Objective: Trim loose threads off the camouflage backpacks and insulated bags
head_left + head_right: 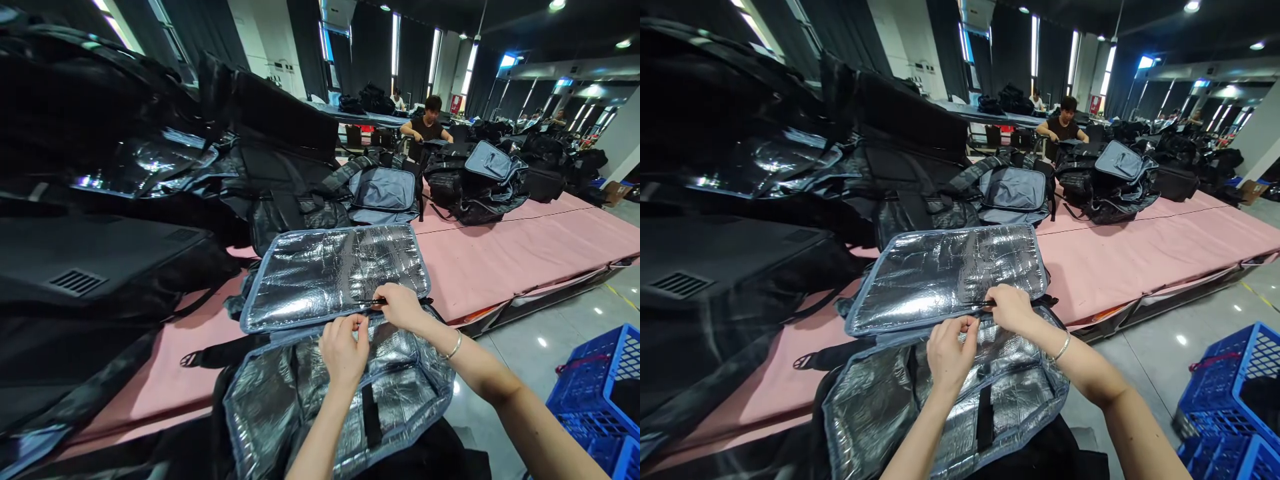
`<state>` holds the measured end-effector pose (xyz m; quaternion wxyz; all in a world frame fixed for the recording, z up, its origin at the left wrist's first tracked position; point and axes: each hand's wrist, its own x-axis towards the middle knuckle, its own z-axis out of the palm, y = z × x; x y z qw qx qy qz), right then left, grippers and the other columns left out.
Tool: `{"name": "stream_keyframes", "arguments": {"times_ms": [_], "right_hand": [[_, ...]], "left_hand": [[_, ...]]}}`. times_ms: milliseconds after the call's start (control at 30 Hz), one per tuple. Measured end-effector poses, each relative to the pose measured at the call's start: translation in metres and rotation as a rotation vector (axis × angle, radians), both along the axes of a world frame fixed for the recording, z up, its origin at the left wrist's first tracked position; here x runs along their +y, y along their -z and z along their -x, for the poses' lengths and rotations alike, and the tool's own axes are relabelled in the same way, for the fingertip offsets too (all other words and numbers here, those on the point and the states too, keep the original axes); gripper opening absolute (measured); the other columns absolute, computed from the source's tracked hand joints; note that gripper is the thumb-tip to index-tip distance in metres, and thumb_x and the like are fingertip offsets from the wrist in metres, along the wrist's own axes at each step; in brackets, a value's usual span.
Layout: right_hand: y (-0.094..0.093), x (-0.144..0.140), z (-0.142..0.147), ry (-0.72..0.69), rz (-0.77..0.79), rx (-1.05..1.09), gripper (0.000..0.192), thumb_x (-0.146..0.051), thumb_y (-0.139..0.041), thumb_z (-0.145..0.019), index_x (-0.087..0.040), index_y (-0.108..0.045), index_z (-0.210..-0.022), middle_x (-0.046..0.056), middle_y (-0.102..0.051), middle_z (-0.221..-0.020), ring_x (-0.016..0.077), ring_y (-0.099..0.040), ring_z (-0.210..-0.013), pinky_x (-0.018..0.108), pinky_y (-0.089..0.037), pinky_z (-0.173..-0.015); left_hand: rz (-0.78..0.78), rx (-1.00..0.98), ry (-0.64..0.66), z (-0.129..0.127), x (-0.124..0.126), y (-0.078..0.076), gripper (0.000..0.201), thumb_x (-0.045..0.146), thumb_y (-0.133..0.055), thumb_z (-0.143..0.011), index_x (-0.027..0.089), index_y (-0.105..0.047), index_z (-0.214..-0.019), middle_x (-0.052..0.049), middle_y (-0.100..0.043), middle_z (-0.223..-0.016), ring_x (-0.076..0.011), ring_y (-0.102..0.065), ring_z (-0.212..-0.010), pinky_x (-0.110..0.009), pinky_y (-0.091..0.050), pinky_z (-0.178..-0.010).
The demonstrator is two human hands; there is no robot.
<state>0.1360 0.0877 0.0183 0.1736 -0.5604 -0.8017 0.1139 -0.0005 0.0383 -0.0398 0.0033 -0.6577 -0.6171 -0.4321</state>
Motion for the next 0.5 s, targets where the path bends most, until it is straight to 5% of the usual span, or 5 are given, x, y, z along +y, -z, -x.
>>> {"name": "stream_keyframes", "arguments": {"times_ms": [200,300,400,500], "right_hand": [[-0.003,-0.004,-0.013,-0.035,-0.06,0.065,0.022,-0.03,-0.062,-0.082,-0.022,-0.058,-0.102,0.001,-0.062,-0.098,0.0154,-0.059,-0.085,0.025,-0.04,-0.067],[-0.002,-0.007,-0.028,-0.101,-0.245,0.066,0.024,-0.027,-0.057,-0.086,-0.017,-0.054,-0.108,0.005,-0.06,-0.102,0.0159,-0.056,-0.088,0.026,-0.039,-0.072],[0.003,-0.009,-0.042,-0.248,-0.459,-0.051,0.012,-0.021,-0.048,-0.091,-0.018,-0.059,-0.096,0.004,-0.064,-0.094,0.015,-0.054,-0.081,0.027,-0.033,-0.068],[0.009,-0.009,-0.049,-0.381,-0.649,-0.162,0.019,-0.015,-0.042,-0.093,-0.019,-0.06,-0.087,0.001,-0.066,-0.088,0.0134,-0.05,-0.07,0.029,-0.028,-0.063]], "left_hand": [[-0.021,-0.025,0.106,0.004,0.0,0.002,0.024,0.035,-0.045,-0.087,0.02,-0.058,-0.073,-0.004,-0.057,-0.068,-0.0197,-0.05,-0.069,-0.031,-0.035,-0.068],[-0.02,-0.035,0.125,0.004,0.0,0.002,0.023,0.034,-0.046,-0.087,0.02,-0.057,-0.073,-0.003,-0.056,-0.068,-0.019,-0.05,-0.068,-0.031,-0.036,-0.069],[-0.013,-0.045,0.129,0.005,0.0,0.002,0.021,0.032,-0.046,-0.086,0.02,-0.057,-0.073,-0.003,-0.056,-0.068,-0.0191,-0.049,-0.068,-0.031,-0.036,-0.068],[0.003,-0.057,0.133,0.005,0.0,0.001,0.02,0.031,-0.046,-0.086,0.02,-0.057,-0.073,-0.002,-0.056,-0.067,-0.0191,-0.049,-0.067,-0.031,-0.036,-0.067]]}}
